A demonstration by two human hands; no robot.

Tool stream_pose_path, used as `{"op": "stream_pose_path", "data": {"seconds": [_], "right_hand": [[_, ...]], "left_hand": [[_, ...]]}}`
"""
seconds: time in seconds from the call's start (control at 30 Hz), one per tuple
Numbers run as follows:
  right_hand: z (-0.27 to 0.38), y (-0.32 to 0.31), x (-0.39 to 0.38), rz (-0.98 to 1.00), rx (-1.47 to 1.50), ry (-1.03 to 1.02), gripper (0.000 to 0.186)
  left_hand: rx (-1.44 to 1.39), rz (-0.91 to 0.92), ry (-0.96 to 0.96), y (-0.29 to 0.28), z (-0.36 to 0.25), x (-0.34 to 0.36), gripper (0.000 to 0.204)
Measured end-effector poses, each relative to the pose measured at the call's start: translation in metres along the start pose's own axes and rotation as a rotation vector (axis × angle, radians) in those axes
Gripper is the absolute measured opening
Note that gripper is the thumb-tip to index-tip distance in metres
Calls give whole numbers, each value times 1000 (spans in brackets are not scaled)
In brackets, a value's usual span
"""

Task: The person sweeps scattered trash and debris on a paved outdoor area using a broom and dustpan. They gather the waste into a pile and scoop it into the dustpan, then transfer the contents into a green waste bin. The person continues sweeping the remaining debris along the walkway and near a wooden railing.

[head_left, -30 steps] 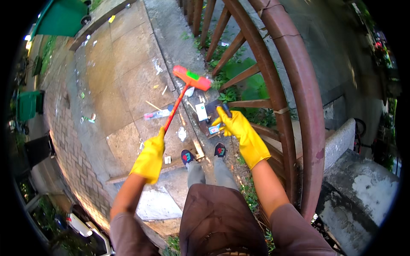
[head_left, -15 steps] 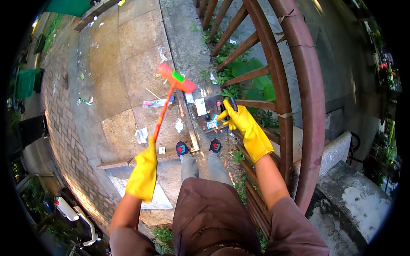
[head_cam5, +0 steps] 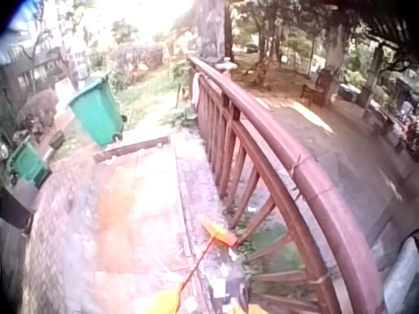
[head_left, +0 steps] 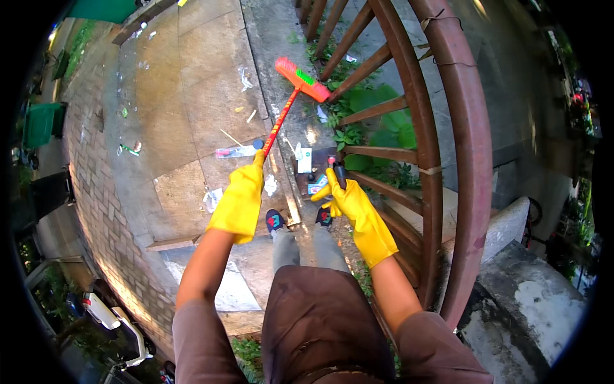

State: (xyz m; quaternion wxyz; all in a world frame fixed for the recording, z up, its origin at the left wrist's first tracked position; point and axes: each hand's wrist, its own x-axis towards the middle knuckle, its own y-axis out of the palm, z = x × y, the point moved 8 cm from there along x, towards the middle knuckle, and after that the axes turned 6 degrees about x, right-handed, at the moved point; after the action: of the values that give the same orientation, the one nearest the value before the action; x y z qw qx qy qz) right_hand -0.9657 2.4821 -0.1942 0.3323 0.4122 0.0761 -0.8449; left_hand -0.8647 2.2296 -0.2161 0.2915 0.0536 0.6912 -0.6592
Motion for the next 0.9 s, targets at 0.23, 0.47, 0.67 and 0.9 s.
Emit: {"op": "stream_pose_path", "data": {"seconds": [0.23,0.47,0.67,0.9], "right_hand": [[18,-30,15,-33,9,-33,71],[12,-18,25,-12,-40,-6,72],[16,-12,7,17,11,-55,74],[-3,15,-18,101,-46,24,72]], "left_hand": [[136,656,-46,16,43,-127,69],[-32,324,-80,-23,41,-113,62],[102,535,-165,72,18,-132,69],[-210,791,-217,1,15,-285,70]]}}
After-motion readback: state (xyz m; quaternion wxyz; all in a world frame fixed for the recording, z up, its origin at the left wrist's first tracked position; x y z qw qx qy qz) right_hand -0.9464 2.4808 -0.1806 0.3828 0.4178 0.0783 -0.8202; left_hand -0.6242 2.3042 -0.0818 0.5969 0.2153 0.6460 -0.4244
